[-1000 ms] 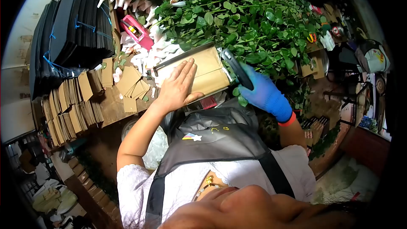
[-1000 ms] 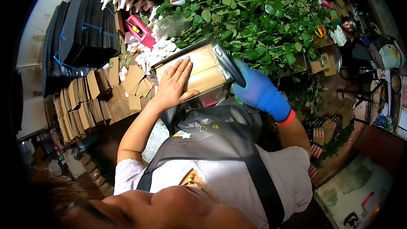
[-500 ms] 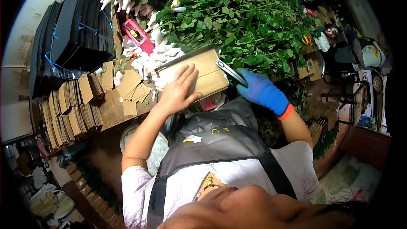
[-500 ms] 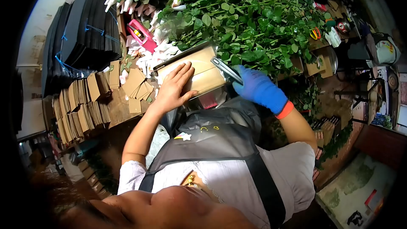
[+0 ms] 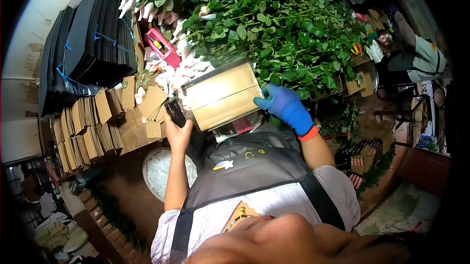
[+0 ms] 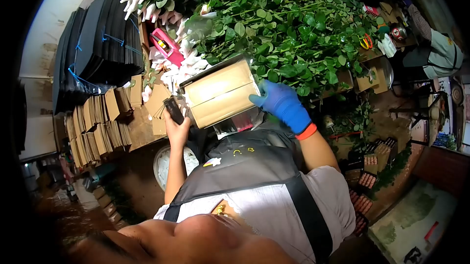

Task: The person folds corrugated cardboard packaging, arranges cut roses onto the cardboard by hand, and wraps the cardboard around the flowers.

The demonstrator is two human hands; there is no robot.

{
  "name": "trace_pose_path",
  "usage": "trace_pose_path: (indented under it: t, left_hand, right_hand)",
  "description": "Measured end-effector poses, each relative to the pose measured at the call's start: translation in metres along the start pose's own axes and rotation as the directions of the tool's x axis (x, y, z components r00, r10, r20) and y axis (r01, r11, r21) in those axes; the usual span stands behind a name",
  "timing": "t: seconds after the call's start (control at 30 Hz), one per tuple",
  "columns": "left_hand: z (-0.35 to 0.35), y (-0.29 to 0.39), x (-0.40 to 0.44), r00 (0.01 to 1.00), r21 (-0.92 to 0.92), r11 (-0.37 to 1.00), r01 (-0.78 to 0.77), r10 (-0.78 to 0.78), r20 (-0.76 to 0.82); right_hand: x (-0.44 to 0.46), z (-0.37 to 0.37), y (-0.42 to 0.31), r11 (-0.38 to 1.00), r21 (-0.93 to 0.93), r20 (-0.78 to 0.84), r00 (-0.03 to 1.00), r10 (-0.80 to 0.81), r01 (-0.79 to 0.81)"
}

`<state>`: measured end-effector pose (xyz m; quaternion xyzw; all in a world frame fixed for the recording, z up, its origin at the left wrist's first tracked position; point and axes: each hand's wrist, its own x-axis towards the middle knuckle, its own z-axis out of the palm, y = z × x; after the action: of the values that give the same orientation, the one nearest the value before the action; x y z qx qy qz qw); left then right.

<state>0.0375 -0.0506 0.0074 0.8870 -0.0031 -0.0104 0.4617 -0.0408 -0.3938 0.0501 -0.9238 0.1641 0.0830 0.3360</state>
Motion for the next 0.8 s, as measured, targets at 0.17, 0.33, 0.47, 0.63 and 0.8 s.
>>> trace_pose_path:
  t: [0.17, 0.33, 0.47, 0.63, 0.8]
  left_hand:
    - [0.021, -0.072, 0.041, 0.987, 0.456, 0.875, -0.16, 0.151, 0.057]
    - [0.023, 0.024, 0.045, 0.805, 0.207, 0.797, -0.568, 0.59, -0.065]
    - [0.065, 0.095, 0.04, 0.617, 0.174, 0.606, -0.776, 0.672, 0.41]
    - [0.134, 0.141, 0.06, 0.597, 0.27, 0.539, -0.797, 0.64, 0.484]
    - [0.165, 0.149, 0.05, 0.371, -0.023, 0.408, -0.913, 0.851, 0.372]
  right_hand:
    - [0.021, -0.019, 0.03, 0.77, 0.632, 0.095, 0.995, 0.034, -0.086]
    - [-0.017, -0.033, 0.017, 0.703, 0.661, -0.364, 0.931, -0.007, 0.264]
    - [-0.046, -0.013, -0.002, 0.597, 0.796, 0.009, 0.985, -0.173, 0.097]
    - [-0.023, 0.009, -0.001, 0.587, 0.809, 0.044, 0.999, -0.022, -0.022]
    - [0.012, 0.037, 0.034, 0.455, 0.876, 0.176, 0.984, 0.009, -0.161]
